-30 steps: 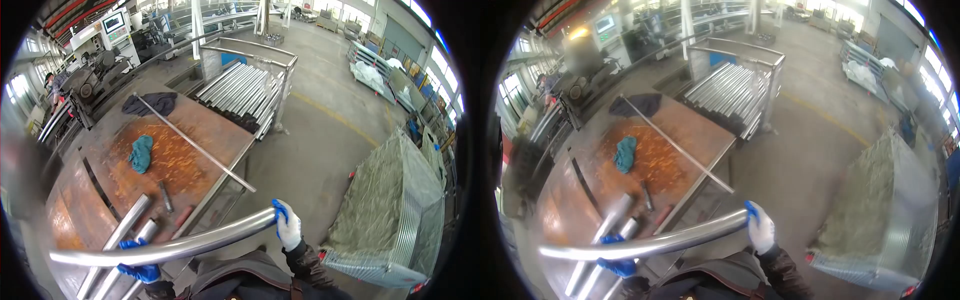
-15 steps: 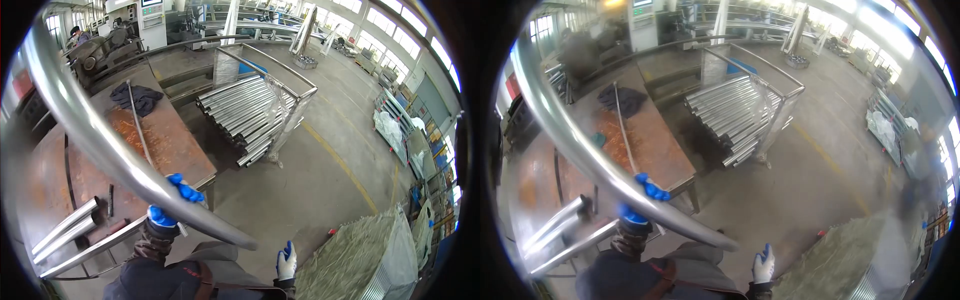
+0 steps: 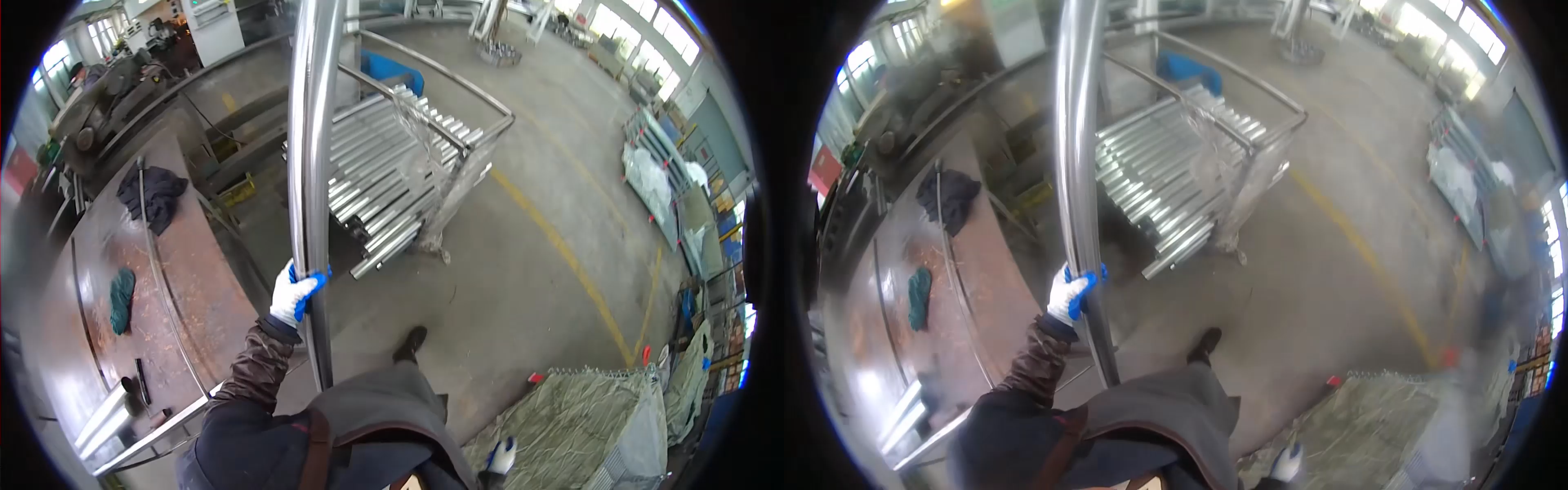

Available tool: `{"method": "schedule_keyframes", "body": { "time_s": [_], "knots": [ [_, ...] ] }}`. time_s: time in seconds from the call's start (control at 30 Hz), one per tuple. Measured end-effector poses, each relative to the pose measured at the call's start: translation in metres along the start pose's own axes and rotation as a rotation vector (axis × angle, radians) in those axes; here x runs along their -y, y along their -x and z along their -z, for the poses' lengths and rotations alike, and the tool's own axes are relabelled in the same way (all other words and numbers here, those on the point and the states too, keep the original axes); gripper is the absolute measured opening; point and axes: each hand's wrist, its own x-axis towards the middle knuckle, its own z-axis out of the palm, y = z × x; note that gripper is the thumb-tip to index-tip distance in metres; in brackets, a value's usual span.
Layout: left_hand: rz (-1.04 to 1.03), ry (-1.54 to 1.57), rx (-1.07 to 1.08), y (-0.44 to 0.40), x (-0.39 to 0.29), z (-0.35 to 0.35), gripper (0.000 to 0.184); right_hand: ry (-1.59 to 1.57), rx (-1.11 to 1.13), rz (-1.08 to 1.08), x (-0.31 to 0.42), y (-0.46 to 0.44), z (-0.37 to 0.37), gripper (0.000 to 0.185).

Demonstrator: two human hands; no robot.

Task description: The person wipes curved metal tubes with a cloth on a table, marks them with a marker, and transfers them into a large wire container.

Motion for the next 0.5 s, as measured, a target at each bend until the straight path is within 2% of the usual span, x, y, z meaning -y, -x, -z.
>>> {"method": "schedule_keyframes", "body": {
  "time_s": [0.03, 0.07, 0.13, 0.2, 0.23, 0.37, 0.5],
  "knots": [
    [0.019, -0.021, -0.057, -0.012, 0.010, 0.001, 0.051, -0.070, 0.004, 0.066, 0.006, -0.036, -0.004, 0.046],
    [0.039, -0.040, -0.114, -0.024, 0.019, 0.001, 0.050, -0.188, 0.047, 0.024, 0.053, -0.057, -0.003, 0.043],
    [0.100, -0.100, -0.213, -0.053, 0.036, 0.004, 0.050, -0.171, 0.006, -0.036, 0.185, -0.108, -0.024, 0.041],
    [0.181, -0.167, -0.302, -0.069, 0.055, 0.009, 0.049, -0.376, 0.190, 0.213, 0.280, -0.174, -0.045, 0.041],
    [0.218, -0.197, -0.336, -0.077, 0.064, 0.013, 0.049, -0.258, 0.195, 0.240, 0.380, -0.165, -0.057, 0.044],
    [0.341, -0.305, -0.442, -0.105, 0.087, 0.025, 0.049, -0.118, 0.266, 0.839, 0.611, -0.204, -0.141, 0.041],
    [0.472, -0.398, -0.492, -0.151, 0.113, 0.047, 0.049, 0.138, 0.270, 1.279, 0.770, -0.224, -0.257, 0.037]
  ]
}}
